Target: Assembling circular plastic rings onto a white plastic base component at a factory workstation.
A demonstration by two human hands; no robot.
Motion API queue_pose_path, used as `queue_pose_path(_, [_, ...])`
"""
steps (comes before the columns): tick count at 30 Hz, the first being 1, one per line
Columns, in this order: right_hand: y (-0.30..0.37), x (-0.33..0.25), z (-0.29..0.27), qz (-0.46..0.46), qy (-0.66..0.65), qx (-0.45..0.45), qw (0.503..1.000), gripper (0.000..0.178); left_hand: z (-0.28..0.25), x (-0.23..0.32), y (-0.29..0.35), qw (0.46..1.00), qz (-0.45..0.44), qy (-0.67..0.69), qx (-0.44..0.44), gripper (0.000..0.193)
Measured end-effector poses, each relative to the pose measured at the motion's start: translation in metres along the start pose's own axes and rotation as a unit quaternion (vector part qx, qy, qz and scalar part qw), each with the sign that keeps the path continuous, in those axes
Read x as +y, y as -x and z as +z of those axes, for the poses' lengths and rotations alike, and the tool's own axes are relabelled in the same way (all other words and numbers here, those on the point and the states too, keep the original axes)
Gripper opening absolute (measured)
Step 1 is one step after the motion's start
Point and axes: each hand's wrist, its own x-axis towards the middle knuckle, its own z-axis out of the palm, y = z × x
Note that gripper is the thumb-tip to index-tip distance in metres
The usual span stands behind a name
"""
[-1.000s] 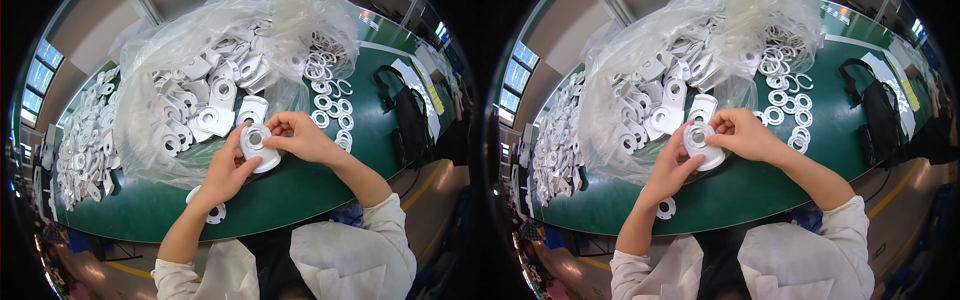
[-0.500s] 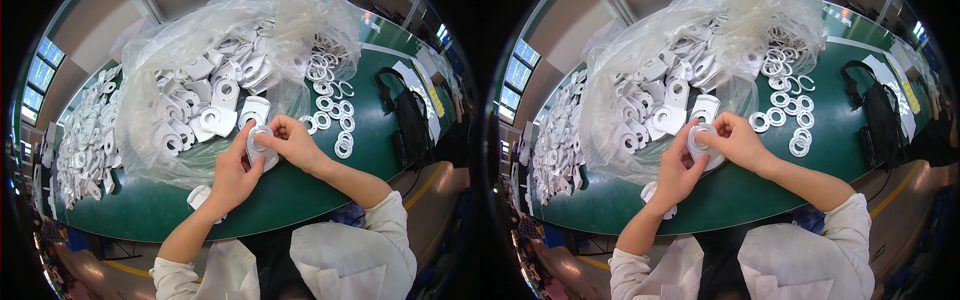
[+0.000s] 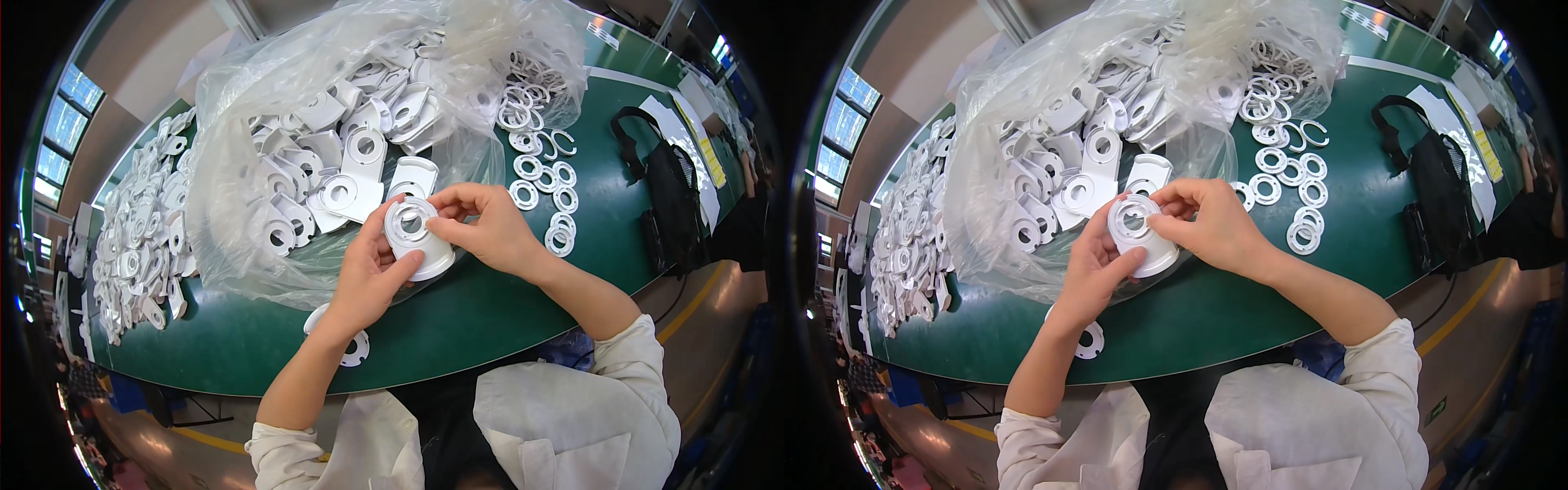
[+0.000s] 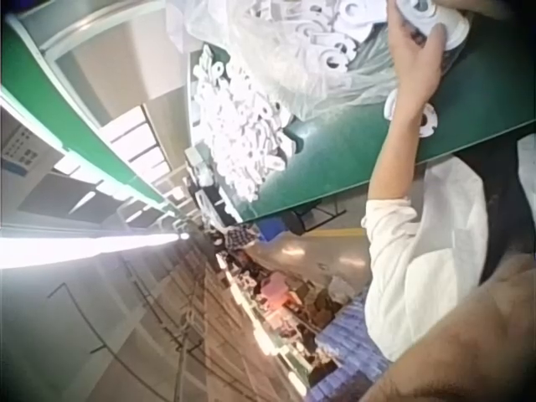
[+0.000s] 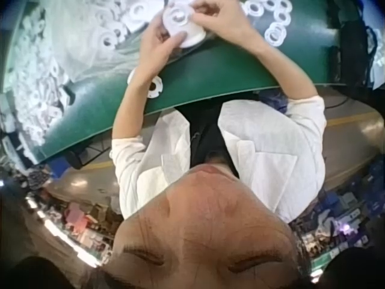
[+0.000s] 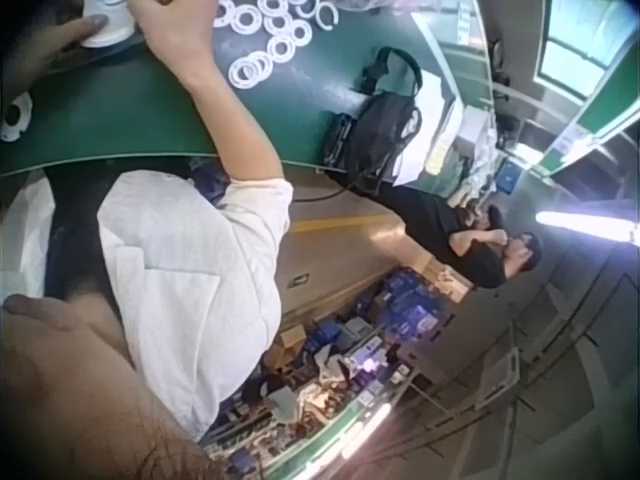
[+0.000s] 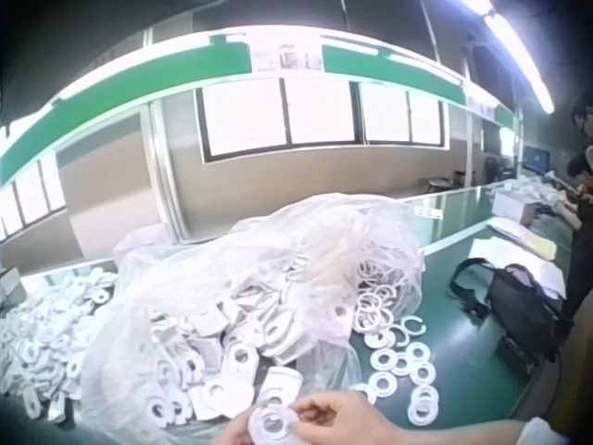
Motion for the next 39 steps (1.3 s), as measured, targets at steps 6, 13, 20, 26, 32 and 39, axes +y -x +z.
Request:
queue_pose_path(6, [0.0,0.003,0.008,0.017,-0.052,0.008,0.998,0.026,0.008,-0.006,0.001,1.0,0.013,-0.003,0.024,0.061])
queue_pose_path(13, [0.007,0.0,0.013,-0.022,0.068,0.026,0.997,0.03,0.011,-0.011,0.004,0.984,0.084,-0.155,0.032,0.058])
queue_pose_path(20, [0.005,-0.004,0.0,-0.049,0.071,-0.02,0.996,0.03,0.007,-0.007,0.003,0.995,0.056,-0.084,0.013,0.061])
queue_pose_path(26, [0.004,0.0,0.004,-0.039,0.054,0.018,0.998,0.021,0.009,-0.004,0.003,0.999,0.019,-0.034,0.0,0.061])
queue_pose_path(32, [0.004,0.002,0.008,-0.051,0.039,0.018,0.998,0.019,0.006,-0.009,0.004,0.996,0.046,-0.075,0.011,0.061])
queue_pose_path(39, [0.0,0.005,0.005,0.01,-0.082,0.009,0.997,0.021,0.005,-0.01,0.001,0.999,0.009,0.036,0.027,0.054])
